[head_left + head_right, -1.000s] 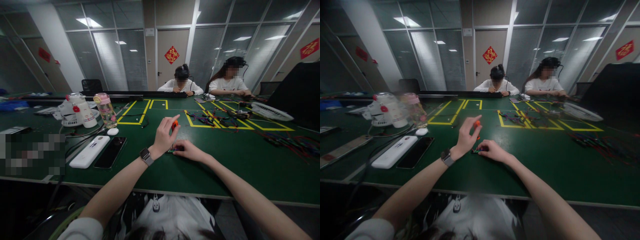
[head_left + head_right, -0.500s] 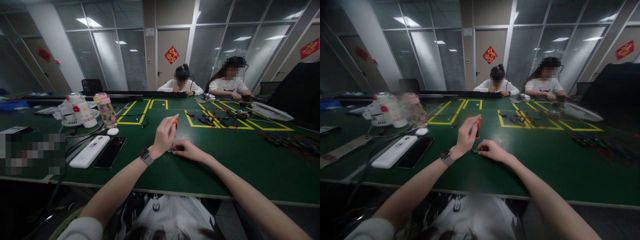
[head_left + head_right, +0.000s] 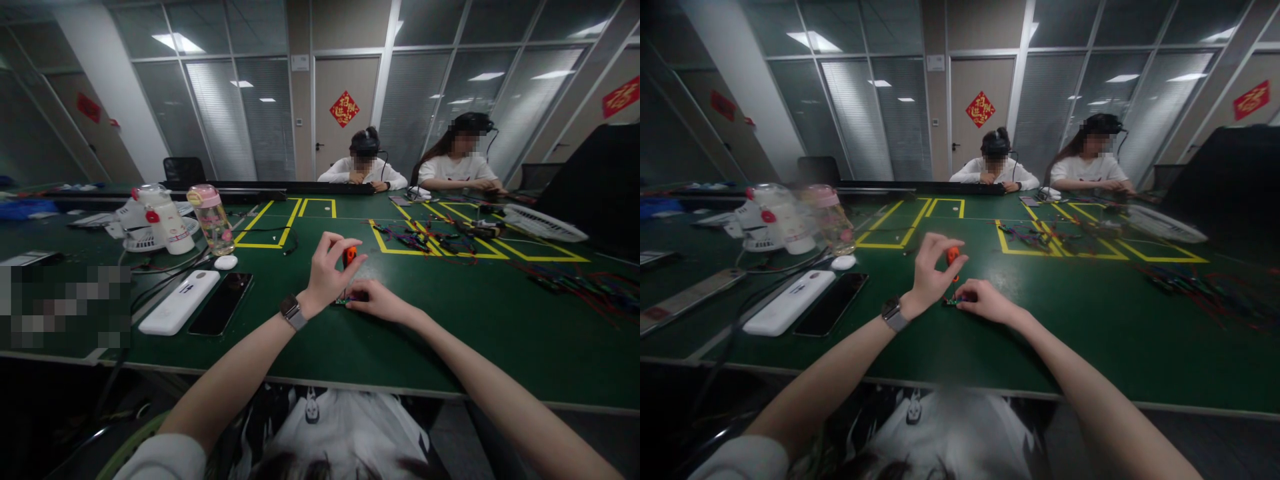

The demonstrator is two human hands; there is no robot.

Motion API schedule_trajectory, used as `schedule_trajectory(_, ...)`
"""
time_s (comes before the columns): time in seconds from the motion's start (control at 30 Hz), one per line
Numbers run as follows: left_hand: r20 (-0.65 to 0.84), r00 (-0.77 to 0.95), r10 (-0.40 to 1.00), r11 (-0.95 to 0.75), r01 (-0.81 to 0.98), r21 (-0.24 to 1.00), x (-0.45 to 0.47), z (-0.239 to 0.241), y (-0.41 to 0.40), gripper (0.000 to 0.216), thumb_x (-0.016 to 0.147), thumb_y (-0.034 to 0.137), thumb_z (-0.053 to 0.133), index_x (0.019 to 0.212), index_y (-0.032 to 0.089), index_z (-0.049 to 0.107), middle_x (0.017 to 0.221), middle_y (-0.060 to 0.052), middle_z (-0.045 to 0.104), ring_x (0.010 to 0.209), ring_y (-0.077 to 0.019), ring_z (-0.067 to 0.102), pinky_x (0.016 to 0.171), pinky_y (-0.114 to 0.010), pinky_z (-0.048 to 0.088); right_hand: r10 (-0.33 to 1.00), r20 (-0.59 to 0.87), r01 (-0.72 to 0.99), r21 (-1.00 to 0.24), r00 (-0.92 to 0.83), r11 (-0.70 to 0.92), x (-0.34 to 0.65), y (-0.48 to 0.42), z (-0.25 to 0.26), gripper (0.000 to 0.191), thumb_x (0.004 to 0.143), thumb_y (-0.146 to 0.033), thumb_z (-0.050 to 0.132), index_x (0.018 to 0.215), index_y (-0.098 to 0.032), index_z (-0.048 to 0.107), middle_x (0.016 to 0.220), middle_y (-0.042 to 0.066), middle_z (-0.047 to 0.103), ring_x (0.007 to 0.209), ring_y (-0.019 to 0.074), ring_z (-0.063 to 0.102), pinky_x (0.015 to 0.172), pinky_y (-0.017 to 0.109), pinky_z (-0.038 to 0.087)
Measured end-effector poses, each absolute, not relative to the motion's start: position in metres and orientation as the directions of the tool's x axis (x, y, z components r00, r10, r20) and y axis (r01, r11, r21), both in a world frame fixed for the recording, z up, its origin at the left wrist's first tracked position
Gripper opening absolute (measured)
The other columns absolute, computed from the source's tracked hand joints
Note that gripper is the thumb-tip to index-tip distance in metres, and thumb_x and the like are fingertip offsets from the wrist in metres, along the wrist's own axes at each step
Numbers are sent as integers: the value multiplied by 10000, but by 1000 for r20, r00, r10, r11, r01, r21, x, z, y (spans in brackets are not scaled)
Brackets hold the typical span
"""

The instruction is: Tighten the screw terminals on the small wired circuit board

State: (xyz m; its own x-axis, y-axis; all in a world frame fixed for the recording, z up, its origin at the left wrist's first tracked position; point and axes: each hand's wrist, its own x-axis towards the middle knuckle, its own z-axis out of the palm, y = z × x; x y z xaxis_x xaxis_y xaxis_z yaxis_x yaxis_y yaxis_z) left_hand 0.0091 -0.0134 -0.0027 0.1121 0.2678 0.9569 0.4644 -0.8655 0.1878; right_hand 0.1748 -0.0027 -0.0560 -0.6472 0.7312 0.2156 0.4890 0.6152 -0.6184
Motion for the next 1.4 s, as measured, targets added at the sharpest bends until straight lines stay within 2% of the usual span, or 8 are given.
schedule_trajectory(0.3, 962, 87, 260, -861, 471, 190, 10, -2, -14, 114, 911, 190, 551, 1010, 169, 603, 875, -32, 543, 811, -142, 533, 718, -272, 477, 735, 208, 502, -611, -645, 613, 175, -4, -55, 142, 796, -182, 679, 929, -152, 716, 824, 41, 677, 718, 166, 576, 671, 274, 441)
schedule_trajectory(0.63, 947, 110, 303, -859, 462, 221, 10, -1, -16, 133, 906, 234, 592, 1023, 174, 610, 881, -27, 540, 809, -137, 538, 720, -267, 479, 740, 197, 506, -616, -643, 604, 174, -5, -53, 132, 795, -172, 674, 919, -149, 711, 794, 32, 664, 703, 160, 565, 659, 269, 431)
schedule_trajectory(1.1, 930, 116, 349, -842, 475, 256, 9, -2, -15, 191, 953, 207, 473, 1094, 185, 601, 875, -31, 526, 805, -148, 529, 700, -269, 467, 744, 199, 517, -606, -637, 605, 174, -6, -50, 141, 794, -199, 680, 926, -158, 711, 807, 33, 650, 699, 155, 564, 652, 268, 442)
schedule_trajectory(1.4, 917, 142, 372, -853, 443, 277, 9, -1, -17, 202, 958, 216, 460, 1080, 175, 616, 894, -41, 581, 842, -149, 562, 761, -277, 474, 747, 190, 525, -603, -637, 601, 173, -7, -50, 130, 797, -192, 679, 917, -152, 710, 763, 22, 637, 679, 152, 556, 636, 261, 432)
